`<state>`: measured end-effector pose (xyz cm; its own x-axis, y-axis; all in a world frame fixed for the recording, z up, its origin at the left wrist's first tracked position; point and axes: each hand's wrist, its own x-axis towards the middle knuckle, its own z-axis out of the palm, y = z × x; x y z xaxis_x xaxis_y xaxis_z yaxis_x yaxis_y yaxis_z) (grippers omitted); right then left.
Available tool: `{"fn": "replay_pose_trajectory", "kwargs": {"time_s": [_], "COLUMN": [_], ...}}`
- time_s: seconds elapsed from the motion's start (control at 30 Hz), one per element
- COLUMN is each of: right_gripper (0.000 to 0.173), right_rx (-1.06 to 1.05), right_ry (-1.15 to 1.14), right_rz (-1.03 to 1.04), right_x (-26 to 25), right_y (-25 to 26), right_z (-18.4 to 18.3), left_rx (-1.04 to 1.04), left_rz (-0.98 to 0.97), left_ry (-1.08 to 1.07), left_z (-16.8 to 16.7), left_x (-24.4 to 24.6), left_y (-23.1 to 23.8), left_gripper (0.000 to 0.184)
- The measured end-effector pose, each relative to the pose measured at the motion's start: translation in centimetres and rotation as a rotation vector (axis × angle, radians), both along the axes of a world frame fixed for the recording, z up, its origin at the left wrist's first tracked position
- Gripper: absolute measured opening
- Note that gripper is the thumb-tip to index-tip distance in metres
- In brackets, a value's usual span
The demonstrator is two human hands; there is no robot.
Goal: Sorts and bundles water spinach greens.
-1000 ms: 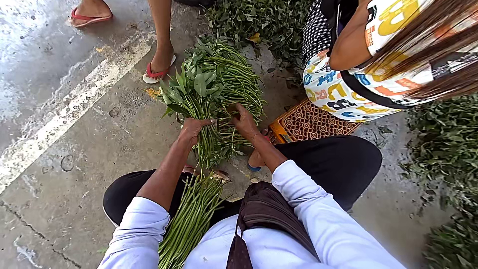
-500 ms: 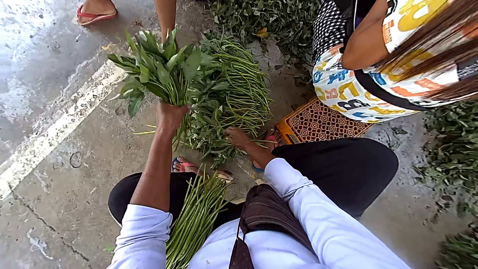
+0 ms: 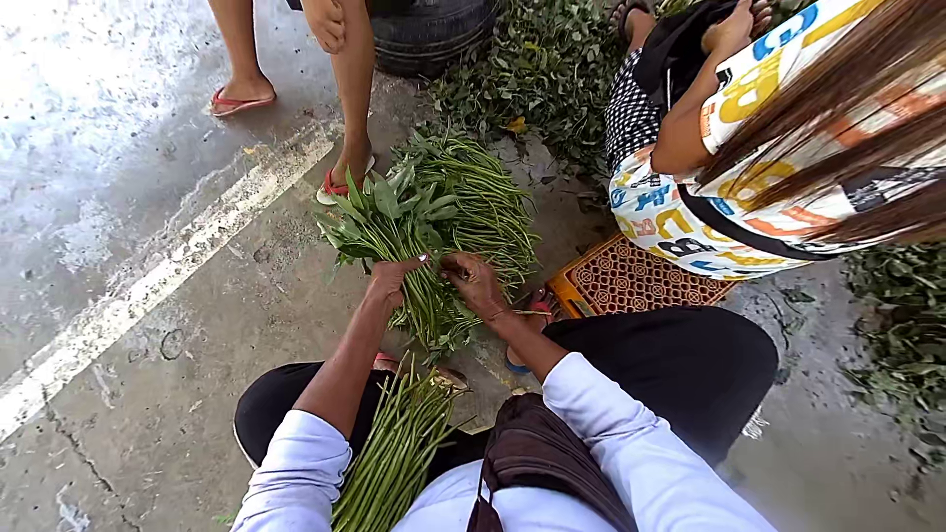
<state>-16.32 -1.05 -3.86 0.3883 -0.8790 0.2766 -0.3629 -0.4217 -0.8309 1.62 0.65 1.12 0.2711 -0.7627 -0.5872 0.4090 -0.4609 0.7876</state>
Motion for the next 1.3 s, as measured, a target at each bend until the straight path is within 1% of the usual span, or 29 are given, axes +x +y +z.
{"fn": "replay_pose_trajectory", "kwargs": {"time_s": [0.03, 0.1, 0.13, 0.2, 0.27, 0.33, 0.37, 0.47, 0.6, 0.67, 0.73, 0.8, 0.87, 0.93, 1.0, 1.07, 1.1, 1.13, 1.2, 1.23, 1.3], "right_gripper": [0.021, 0.019, 0.02, 0.021, 0.021, 0.023, 0.022, 0.022, 0.026, 0.033, 0.041, 0.05, 0.055, 0.059, 0.06, 0.056, 0.051, 0.042, 0.019, 0.013, 0.016], "right_rx": [-0.026, -0.042, -0.041, -0.011, 0.112, 0.234, 0.267, 0.419, 0.702, 0.893, 1.07, 1.227, 1.351, 1.413, 1.445, 1.465, 1.469, 1.455, 1.358, 1.278, 1.121], "right_ry": [0.009, 0.016, 0.014, 0.032, 0.101, 0.183, 0.214, 0.338, 0.434, 0.471, 0.514, 0.452, 0.306, 0.179, 0.094, 0.019, -0.013, -0.032, -0.047, -0.059, -0.106], "right_rz": [0.01, 0.052, 0.085, 0.11, 0.027, -0.08, -0.102, -0.025, 0.149, 0.187, 0.201, 0.173, 0.102, 0.059, 0.017, -0.033, -0.043, -0.031, 0.052, 0.064, 0.033], "right_x": [0.2, 0.4, 0.1, -0.7, -1.9, -2.9, -3.4, -4.0, -2.8, -1.9, -1.1, -0.8, -0.8, -0.8, -0.7, -0.6, -0.6, -0.8, -1.4, -1.7, -2.2], "right_y": [0.0, -0.4, -0.8, -1.6, -2.4, -3.1, -3.2, -2.7, -1.2, 0.0, 0.8, 1.7, 2.5, 3.0, 3.1, 2.8, 2.6, 2.3, 1.7, 1.2, -0.1], "right_z": [-0.1, -0.5, -0.9, -1.8, -2.6, -3.7, -4.5, -6.4, -8.7, -9.4, -10.3, -11.8, -13.4, -14.0, -13.6, -12.1, -10.8, -9.4, -5.9, -4.2, -0.5], "left_rx": [-0.013, -0.045, -0.05, -0.047, -0.041, -0.035, -0.034, -0.011, -0.054, -0.112, -0.205, -0.301, -0.341, -0.281, -0.225, -0.222, -0.224, -0.225, -0.213, -0.214, -0.213], "left_rz": [-0.028, 0.0, 0.015, 0.022, 0.014, -0.003, -0.009, -0.022, -0.004, 0.032, 0.055, 0.046, 0.023, -0.034, -0.067, -0.05, -0.037, -0.024, -0.015, -0.01, -0.021], "left_ry": [-0.025, -0.028, -0.034, -0.07, -0.119, -0.161, -0.171, -0.189, -0.177, -0.216, -0.332, -0.494, -0.678, -0.843, -0.871, -0.8, -0.756, -0.717, -0.651, -0.635, -0.616], "left_z": [0.0, -0.5, -0.7, -0.8, -0.6, -0.4, -0.3, -0.2, 0.4, 1.2, 2.2, 2.8, 3.3, 3.9, 4.0, 3.7, 3.5, 3.3, 2.8, 2.5, 2.3], "left_x": [-0.1, 0.0, 0.1, 0.4, 1.0, 1.3, 1.4, 1.4, 1.5, 2.0, 2.7, 3.6, 4.1, 4.3, 4.3, 4.5, 4.7, 4.9, 5.2, 5.4, 5.6], "left_y": [0.2, -0.1, -0.3, -0.4, -0.6, -0.8, -0.9, -0.9, -1.2, -1.3, -1.5, -1.4, -1.4, -1.2, -1.1, -1.3, -1.5, -1.6, -1.7, -1.8, -1.8], "left_gripper": [0.052, 0.051, 0.049, 0.053, 0.059, 0.061, 0.063, 0.068, 0.063, 0.063, 0.07, 0.075, 0.068, 0.058, 0.056, 0.063, 0.068, 0.072, 0.077, 0.077, 0.079]}}
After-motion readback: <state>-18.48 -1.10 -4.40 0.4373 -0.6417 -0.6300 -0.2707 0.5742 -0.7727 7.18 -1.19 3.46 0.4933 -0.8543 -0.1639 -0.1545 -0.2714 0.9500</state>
